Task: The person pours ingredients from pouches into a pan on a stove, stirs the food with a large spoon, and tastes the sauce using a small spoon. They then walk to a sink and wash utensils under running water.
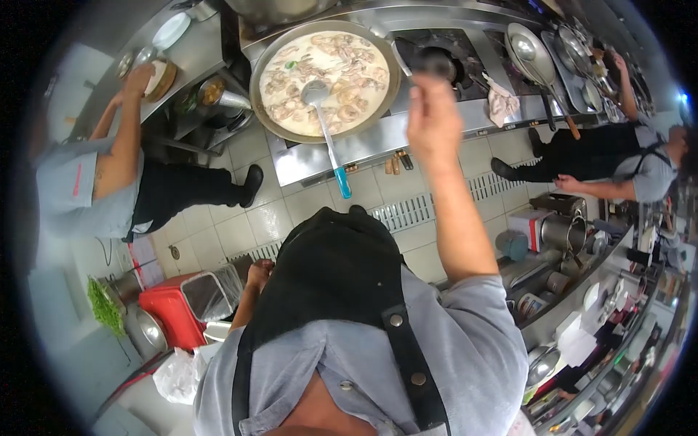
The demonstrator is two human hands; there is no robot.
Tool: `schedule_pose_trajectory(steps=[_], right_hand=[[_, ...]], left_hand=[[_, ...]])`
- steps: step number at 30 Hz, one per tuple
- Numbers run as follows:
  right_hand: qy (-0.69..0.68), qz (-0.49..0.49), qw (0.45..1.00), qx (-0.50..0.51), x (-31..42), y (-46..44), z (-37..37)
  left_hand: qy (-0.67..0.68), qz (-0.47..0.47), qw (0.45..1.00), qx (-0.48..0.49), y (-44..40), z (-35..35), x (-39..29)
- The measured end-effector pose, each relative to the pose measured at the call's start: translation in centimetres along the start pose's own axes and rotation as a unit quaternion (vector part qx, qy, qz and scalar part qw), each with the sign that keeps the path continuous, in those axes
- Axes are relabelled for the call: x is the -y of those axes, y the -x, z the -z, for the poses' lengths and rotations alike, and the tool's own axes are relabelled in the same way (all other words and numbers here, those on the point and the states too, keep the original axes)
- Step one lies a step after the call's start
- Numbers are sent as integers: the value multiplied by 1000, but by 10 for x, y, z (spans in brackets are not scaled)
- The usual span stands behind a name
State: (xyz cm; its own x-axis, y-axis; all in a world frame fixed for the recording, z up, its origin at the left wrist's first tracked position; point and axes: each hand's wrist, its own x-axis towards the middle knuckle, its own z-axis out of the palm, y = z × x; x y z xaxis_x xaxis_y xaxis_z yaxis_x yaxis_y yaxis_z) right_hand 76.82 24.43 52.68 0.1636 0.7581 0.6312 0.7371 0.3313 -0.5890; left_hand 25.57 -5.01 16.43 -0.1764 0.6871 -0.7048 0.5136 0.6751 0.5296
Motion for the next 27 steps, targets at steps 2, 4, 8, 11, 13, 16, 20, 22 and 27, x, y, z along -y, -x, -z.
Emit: schedule_pose_trajectory(steps=[2, 4, 8, 11, 13, 16, 20, 22, 27], right_hand=[[125, -57, 981, 139, -35, 28, -40], [141, -106, 974, 140, -35, 42, -50], [59, -192, 978, 61, 1, 50, -40], [44, -123, 986, -103, 16, 65, -51], [122, -212, 969, 16, 4, 78, -66], [30, -287, 958, 0, -1, 116, -70], [-244, -439, 861, -77, 28, 211, -35], [-309, -514, 796, -80, 52, 270, -15], [-264, -623, 730, -101, 112, 402, 46]], left_hand=[[-133, -137, 981, 36, -17, 12, 11], [-150, -142, 978, 32, -28, 23, 21], [-97, -131, 985, 59, -86, 46, 69], [-108, -131, 982, 76, -108, 75, 70], [-111, -116, 983, 89, -95, 93, 48], [-136, -122, 976, 121, -98, 114, 19], [-197, -156, 952, 173, -125, 120, 0], [-228, -175, 938, 193, -134, 116, -12], [-280, -228, 906, 219, -138, 102, -49]])
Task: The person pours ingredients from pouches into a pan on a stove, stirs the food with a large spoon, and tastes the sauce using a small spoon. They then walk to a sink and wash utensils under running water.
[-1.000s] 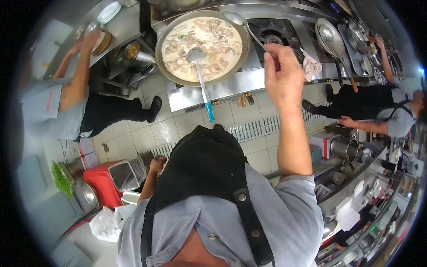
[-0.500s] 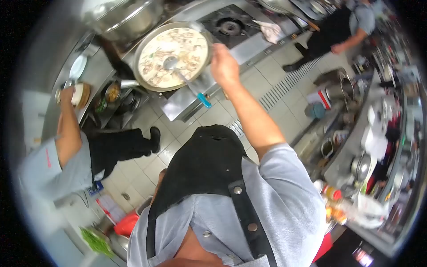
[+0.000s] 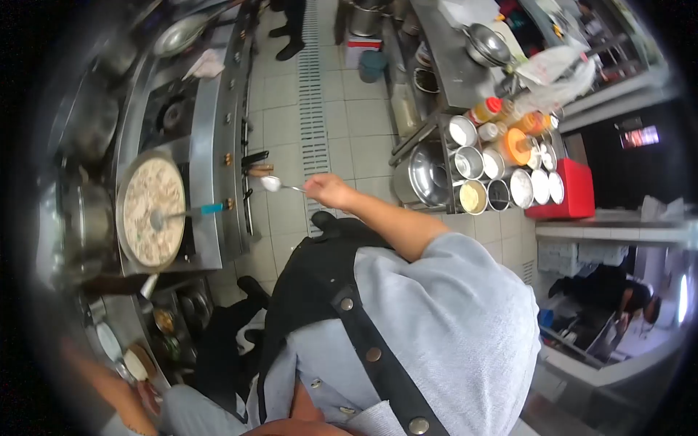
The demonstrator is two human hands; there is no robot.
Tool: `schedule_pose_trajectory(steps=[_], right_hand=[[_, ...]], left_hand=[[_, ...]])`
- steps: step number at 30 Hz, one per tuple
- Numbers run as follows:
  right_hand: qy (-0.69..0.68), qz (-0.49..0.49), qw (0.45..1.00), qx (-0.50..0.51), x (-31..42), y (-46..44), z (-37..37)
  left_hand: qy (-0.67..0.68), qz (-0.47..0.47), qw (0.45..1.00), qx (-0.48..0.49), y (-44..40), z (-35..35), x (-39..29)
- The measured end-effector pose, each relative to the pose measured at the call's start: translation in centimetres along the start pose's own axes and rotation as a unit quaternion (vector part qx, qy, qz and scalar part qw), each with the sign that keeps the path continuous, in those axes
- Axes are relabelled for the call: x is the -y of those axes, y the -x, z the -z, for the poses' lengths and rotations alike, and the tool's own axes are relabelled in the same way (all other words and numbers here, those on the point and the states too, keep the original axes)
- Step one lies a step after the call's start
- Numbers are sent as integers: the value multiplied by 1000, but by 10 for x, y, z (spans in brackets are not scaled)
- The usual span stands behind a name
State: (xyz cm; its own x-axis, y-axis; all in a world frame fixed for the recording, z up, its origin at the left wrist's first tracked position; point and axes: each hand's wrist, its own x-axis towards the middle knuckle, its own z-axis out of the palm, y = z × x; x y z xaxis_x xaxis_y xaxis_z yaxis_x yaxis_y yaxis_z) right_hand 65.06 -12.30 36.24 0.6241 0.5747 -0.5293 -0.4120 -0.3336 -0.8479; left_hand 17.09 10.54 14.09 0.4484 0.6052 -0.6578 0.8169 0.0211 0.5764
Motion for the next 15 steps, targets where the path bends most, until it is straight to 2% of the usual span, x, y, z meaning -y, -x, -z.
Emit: schedule_pose_trajectory(steps=[3, 6, 9, 11, 13, 15], right_hand=[[-37, -16, 996, -74, -22, 30, 43], [-81, 15, 990, -112, -27, 36, 75], [-34, 60, 983, -173, 0, 46, 103], [-56, 53, 985, -156, 0, 46, 129], [-59, 43, 987, -146, 6, 43, 159], [-51, 26, 988, -145, 10, 47, 177]], left_hand=[[-33, -43, 998, 10, -8, 2, -37], [-63, -101, 993, 13, -12, -3, -86], [-94, -131, 987, 19, -21, -14, -175], [-113, -97, 988, 35, -39, -30, -203], [-94, -118, 987, 58, -64, -48, -213], [-48, -94, 992, 72, -76, -77, -234]])
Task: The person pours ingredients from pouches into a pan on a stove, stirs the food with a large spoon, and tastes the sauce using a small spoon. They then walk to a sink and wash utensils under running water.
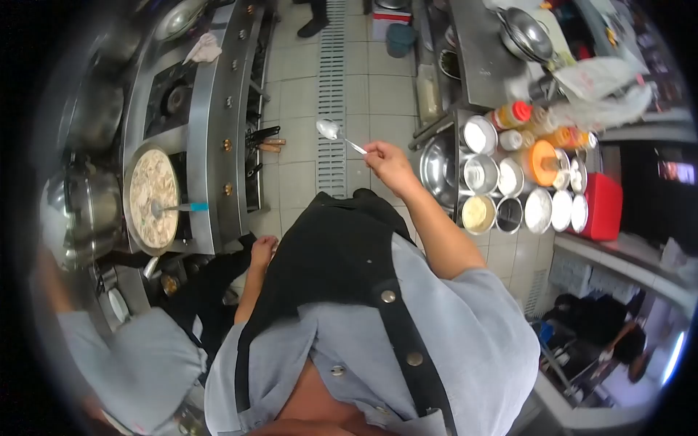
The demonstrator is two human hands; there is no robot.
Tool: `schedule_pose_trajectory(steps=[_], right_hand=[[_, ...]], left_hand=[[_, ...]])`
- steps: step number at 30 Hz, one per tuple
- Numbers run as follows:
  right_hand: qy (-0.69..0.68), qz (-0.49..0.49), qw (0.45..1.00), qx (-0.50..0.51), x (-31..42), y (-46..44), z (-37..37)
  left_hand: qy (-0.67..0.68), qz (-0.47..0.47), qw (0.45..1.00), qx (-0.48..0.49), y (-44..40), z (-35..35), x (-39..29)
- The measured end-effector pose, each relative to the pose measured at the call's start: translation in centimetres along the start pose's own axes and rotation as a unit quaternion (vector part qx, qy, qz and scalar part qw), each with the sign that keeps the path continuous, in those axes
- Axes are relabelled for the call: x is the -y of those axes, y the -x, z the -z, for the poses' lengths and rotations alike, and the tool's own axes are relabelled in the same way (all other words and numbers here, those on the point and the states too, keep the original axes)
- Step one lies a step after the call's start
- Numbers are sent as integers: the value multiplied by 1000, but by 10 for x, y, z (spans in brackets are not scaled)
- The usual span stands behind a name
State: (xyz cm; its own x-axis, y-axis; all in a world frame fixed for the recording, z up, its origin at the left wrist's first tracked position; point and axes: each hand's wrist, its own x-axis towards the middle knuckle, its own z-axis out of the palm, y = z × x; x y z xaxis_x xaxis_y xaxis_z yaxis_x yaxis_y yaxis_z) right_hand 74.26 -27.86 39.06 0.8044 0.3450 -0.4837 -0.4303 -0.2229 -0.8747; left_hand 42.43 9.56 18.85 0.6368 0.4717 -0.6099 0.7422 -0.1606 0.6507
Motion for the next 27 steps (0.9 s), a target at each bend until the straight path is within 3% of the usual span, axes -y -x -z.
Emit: schedule_pose_trajectory(steps=[4, 9, 12, 16, 19, 22, 25, 27], right_hand=[[67, 55, 996, 10, 4, -16, 28], [90, 23, 992, 87, 10, -59, 49], [48, 33, 988, 146, 36, -73, 32], [98, 52, 967, 228, 57, -96, -10], [136, 64, 946, 287, 72, -101, -59], [127, 60, 925, 353, 78, -97, -112], [93, 40, 918, 383, 88, -73, -161], [177, 85, 890, 412, 84, -62, -181]], left_hand=[[5, 1, 1000, 26, -7, -50, -58], [-33, -57, 998, -21, 21, -92, -111], [45, -19, 998, -47, 39, -100, -93], [6, 69, 988, -141, 69, -104, -22], [128, 158, 962, -180, 113, -109, 28], [105, 146, 963, -201, 150, -121, 68], [372, 176, 884, -223, 161, -121, 60], [334, 48, 915, -222, 155, -109, 67]])
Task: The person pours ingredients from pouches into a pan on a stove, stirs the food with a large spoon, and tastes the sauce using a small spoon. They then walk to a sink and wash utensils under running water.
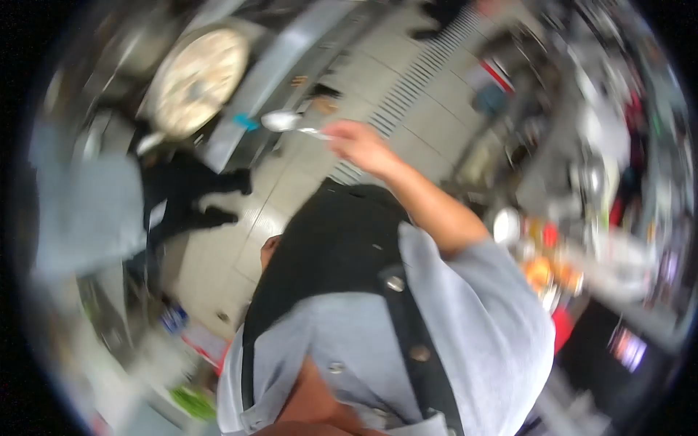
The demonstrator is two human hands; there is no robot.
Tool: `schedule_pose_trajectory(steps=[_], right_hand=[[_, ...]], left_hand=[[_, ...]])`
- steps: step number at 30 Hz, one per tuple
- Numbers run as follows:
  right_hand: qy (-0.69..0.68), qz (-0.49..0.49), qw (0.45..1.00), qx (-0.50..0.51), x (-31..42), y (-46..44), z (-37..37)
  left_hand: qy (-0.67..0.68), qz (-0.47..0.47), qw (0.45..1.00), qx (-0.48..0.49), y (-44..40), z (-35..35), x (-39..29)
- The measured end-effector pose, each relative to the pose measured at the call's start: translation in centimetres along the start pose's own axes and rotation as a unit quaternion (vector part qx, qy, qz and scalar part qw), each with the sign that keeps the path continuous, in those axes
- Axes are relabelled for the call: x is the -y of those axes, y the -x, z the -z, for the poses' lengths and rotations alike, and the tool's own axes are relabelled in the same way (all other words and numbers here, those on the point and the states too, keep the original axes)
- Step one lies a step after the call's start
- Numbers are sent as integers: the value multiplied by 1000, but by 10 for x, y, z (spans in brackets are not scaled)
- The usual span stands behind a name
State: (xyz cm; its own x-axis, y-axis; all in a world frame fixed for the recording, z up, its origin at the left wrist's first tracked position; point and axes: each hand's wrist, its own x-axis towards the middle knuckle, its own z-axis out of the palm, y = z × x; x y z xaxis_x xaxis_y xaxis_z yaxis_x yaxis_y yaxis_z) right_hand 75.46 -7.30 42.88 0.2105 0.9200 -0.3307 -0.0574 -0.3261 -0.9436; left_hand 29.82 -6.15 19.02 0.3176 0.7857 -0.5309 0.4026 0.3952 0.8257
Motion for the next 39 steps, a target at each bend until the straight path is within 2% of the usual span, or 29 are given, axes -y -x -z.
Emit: schedule_pose_trajectory(steps=[1, 2, 3, 4, 12, 14, 16, 17, 18, 19, 20, 22, 24, 27, 30, 32, 33, 34, 36, 38, 39], right_hand=[[-17, 6, 1000, 4, 0, -3, -12], [12, 38, 999, -2, 5, -4, -24], [-33, 45, 998, 12, 8, -2, -34], [10, 60, 998, 0, 12, 6, -44], [-77, 51, 982, -167, -34, 86, -68], [-153, 45, 959, -236, -53, 105, -75], [-189, -5, 948, -256, -46, 129, -72], [-161, -43, 950, -265, -44, 134, -68], [-206, -41, 947, -244, -45, 134, -68], [-207, -19, 953, -222, -54, 129, -64], [-178, -34, 962, -205, -51, 123, -61], [-165, -50, 972, -158, -54, 111, -55], [-139, -63, 985, -78, -39, 89, -51], [-87, -68, 993, 47, -21, 49, -47], [-34, -50, 989, 133, -15, 16, -56], [-22, -31, 984, 174, -6, 0, -73], [-17, -21, 982, 188, -2, -8, -85], [-6, -10, 981, 191, 3, -15, -97], [14, 14, 982, 187, 17, -31, -123], [79, 67, 984, 145, 35, -58, -149], [84, 96, 983, 135, 47, -76, -162]], left_hand=[[3, -63, 998, 29, -11, 7, 5], [-66, 65, 995, 37, -22, 10, -7], [-121, 112, 985, 55, -31, 18, -10], [-162, 141, 974, 76, -42, 29, -10], [-350, 65, 910, 210, -142, 116, -24], [-368, 50, 902, 222, -159, 126, -28], [-385, 25, 894, 227, -165, 131, -21], [-386, 10, 894, 225, -166, 129, -13], [-377, -6, 900, 220, -163, 125, -3], [-256, -19, 952, 166, -154, 108, 12], [-386, -199, 882, 185, -165, 102, 41], [-366, -40, 918, 150, -116, 52, -18], [-243, 39, 962, 119, -67, 19, -73], [-185, -2, 981, 60, -10, 6, -74], [-203, -4, 978, -50, 53, 10, -15], [-192, 85, 973, -100, 102, 17, 32], [-309, -7, 949, -65, 124, 25, 113], [-419, -104, 901, -51, 144, 33, 187], [-400, 117, 907, -53, 202, 27, 222], [-365, 206, 907, -40, 248, 13, 284], [-416, 145, 897, -44, 270, 6, 284]])
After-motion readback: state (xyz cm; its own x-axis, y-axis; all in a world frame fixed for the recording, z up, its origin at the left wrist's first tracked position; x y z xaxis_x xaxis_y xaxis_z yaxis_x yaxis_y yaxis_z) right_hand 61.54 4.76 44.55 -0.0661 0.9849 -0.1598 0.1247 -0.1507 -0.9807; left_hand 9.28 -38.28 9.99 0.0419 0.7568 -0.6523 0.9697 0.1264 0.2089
